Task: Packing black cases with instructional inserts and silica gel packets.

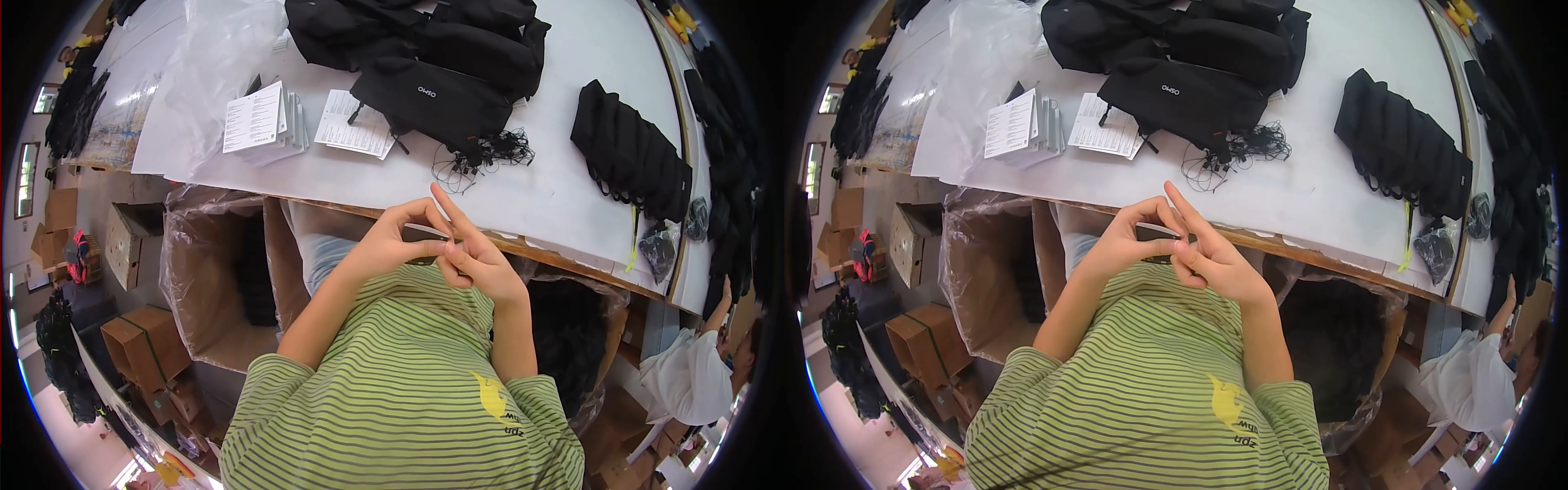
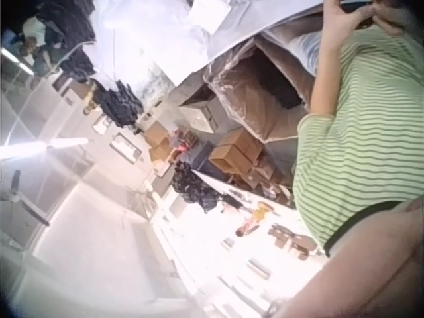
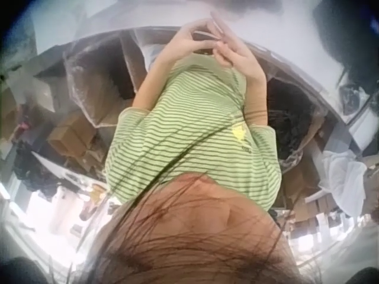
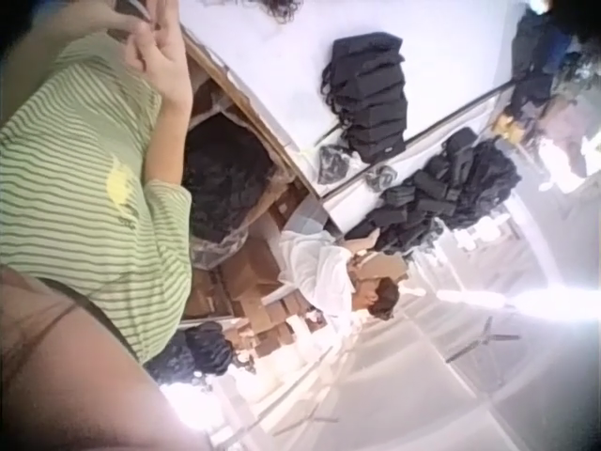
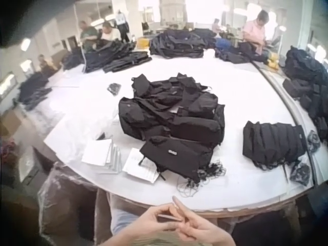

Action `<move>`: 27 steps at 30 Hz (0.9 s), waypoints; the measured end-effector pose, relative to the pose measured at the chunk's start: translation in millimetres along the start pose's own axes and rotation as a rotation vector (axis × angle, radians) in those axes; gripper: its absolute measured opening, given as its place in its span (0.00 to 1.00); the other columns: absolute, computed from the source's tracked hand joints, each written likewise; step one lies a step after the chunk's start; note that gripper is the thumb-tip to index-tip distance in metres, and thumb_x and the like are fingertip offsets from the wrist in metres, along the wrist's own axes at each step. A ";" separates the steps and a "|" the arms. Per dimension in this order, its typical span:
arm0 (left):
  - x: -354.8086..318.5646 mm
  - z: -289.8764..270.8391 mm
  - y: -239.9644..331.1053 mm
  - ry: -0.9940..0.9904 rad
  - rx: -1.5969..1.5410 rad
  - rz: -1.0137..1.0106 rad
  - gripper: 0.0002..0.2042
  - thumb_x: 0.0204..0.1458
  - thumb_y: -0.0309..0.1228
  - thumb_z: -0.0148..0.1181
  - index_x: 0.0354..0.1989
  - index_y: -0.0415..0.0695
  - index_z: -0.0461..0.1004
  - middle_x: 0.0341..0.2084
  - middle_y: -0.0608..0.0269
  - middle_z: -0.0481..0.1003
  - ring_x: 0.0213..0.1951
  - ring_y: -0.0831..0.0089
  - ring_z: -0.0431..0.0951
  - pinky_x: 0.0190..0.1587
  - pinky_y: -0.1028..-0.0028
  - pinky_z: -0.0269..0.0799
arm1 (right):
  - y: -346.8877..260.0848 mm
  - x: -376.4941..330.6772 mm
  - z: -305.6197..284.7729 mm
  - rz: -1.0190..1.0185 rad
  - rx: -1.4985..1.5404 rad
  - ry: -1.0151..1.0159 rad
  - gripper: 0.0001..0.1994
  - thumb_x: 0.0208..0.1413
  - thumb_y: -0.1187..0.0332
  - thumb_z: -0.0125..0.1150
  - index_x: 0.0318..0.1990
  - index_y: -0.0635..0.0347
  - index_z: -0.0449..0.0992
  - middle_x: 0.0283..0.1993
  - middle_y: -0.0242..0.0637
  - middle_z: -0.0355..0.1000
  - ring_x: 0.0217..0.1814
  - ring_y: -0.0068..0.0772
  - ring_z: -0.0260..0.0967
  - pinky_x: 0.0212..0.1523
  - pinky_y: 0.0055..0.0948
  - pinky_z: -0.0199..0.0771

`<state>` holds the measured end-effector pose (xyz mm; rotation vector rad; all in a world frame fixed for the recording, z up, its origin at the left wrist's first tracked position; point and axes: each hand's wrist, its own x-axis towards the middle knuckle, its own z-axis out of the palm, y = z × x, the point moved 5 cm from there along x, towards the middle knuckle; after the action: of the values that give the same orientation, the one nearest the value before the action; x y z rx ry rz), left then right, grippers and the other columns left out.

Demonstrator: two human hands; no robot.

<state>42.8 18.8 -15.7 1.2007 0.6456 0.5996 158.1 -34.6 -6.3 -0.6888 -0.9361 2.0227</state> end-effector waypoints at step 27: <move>-6.1 -0.7 10.0 0.253 0.153 0.176 0.08 0.48 0.19 0.63 0.31 0.40 0.68 0.31 0.61 0.76 0.37 0.76 0.76 0.45 0.74 0.70 | 1.3 -0.1 -12.7 -0.075 -0.078 0.336 0.31 0.64 0.69 0.48 0.70 0.53 0.40 0.17 0.21 0.54 0.18 0.13 0.48 0.20 0.16 0.47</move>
<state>37.3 17.4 -5.4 1.3458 0.8155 0.8715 166.8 -30.4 -14.6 -0.9858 -0.8306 1.7426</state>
